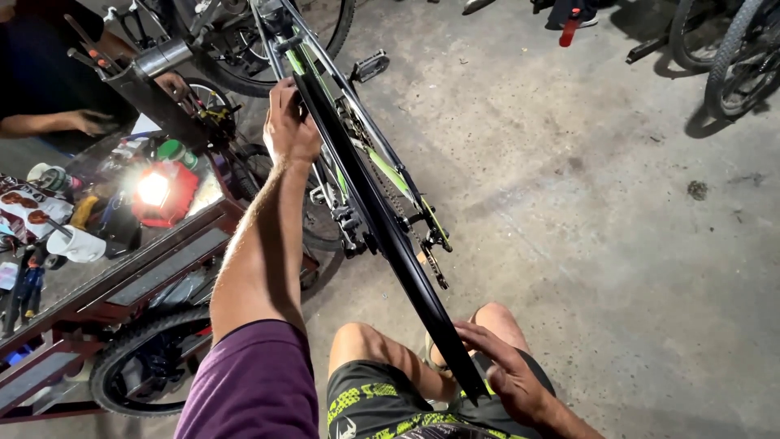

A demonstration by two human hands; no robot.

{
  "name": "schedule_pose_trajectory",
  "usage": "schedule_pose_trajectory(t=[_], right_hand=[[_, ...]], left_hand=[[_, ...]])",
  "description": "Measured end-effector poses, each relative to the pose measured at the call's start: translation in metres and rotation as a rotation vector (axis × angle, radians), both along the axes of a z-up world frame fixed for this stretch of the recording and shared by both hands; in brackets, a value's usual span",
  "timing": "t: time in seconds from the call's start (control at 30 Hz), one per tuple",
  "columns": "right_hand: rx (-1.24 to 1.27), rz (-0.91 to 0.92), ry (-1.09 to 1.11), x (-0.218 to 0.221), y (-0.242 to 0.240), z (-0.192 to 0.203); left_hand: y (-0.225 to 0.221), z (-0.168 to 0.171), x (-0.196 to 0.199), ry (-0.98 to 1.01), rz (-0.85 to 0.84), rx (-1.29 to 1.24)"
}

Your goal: Inspecting and assembling the hub components of a bicycle wheel while rotating it to check for smooth operation.

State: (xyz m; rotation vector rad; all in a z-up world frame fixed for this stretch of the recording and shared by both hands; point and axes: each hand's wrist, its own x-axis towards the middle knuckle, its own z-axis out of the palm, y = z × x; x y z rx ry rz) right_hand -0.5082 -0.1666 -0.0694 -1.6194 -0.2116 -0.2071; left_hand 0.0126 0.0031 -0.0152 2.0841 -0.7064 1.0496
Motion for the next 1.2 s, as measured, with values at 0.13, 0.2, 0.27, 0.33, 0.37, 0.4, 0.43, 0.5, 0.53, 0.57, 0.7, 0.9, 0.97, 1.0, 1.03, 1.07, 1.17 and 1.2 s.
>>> schedule_pose_trajectory(t=[0.13,0.2,0.27,0.33,0.37,0.4,0.43,0.5,0.53,0.57,0.7,0.9,0.97,1.0,1.03,1.07,1.17,1.2], right_hand=[[0.074,0.056,-0.114,0.001,0.004,0.026],[0.105,0.084,-0.177,0.009,0.007,0.043],[0.04,0.194,-0.434,0.023,0.011,0.066],[0.038,0.221,-0.41,0.038,0.012,0.082],[0.037,0.246,-0.384,0.045,0.012,0.091],[0.036,0.243,-0.385,0.05,0.01,0.082],[-0.069,0.152,-0.401,0.055,0.009,0.073],[-0.175,0.061,-0.418,0.061,0.01,0.078],[0.087,0.235,-0.34,0.062,0.012,0.092],[0.35,0.406,-0.253,0.063,0.014,0.105],[0.143,0.245,-0.26,0.051,0.008,0.094],[0.505,0.137,0.335,0.01,0.006,-0.006],[0.262,0.016,0.46,0.006,0.006,-0.016],[0.259,0.016,0.461,0.007,0.005,-0.018],[0.226,0.012,0.409,0.008,0.005,-0.021],[0.193,0.007,0.357,0.009,0.005,-0.023],[0.137,-0.067,0.362,0.011,0.008,-0.005],[0.123,-0.069,0.362,0.01,0.01,-0.011]], left_hand=[[-0.002,-0.002,0.005,0.023,-0.02,-0.054],[-0.003,-0.001,0.0,0.056,-0.045,-0.113],[-0.001,0.007,-0.009,0.139,-0.013,-0.101],[0.0,0.003,-0.003,0.09,-0.009,-0.068],[-0.001,0.002,0.0,0.043,-0.007,-0.035],[-0.002,0.005,-0.003,0.042,-0.01,-0.035],[-0.002,0.008,-0.007,0.072,0.012,-0.024],[-0.002,0.017,-0.019,0.098,0.034,-0.014],[-0.001,0.021,-0.026,0.208,-0.051,-0.103],[-0.001,0.026,-0.034,0.318,-0.136,-0.191],[-0.001,0.013,-0.015,0.087,-0.008,-0.021],[-0.007,0.02,-0.025,0.136,-0.114,-0.195],[-0.01,0.058,-0.064,0.706,-0.236,-0.585],[-0.007,0.036,-0.042,0.706,-0.236,-0.588],[-0.007,0.015,-0.019,0.352,-0.112,-0.336],[-0.005,-0.005,0.003,0.0,0.01,-0.08],[-0.001,0.004,-0.007,0.044,0.041,-0.007],[0.0,0.005,-0.011,0.044,0.041,-0.02]])
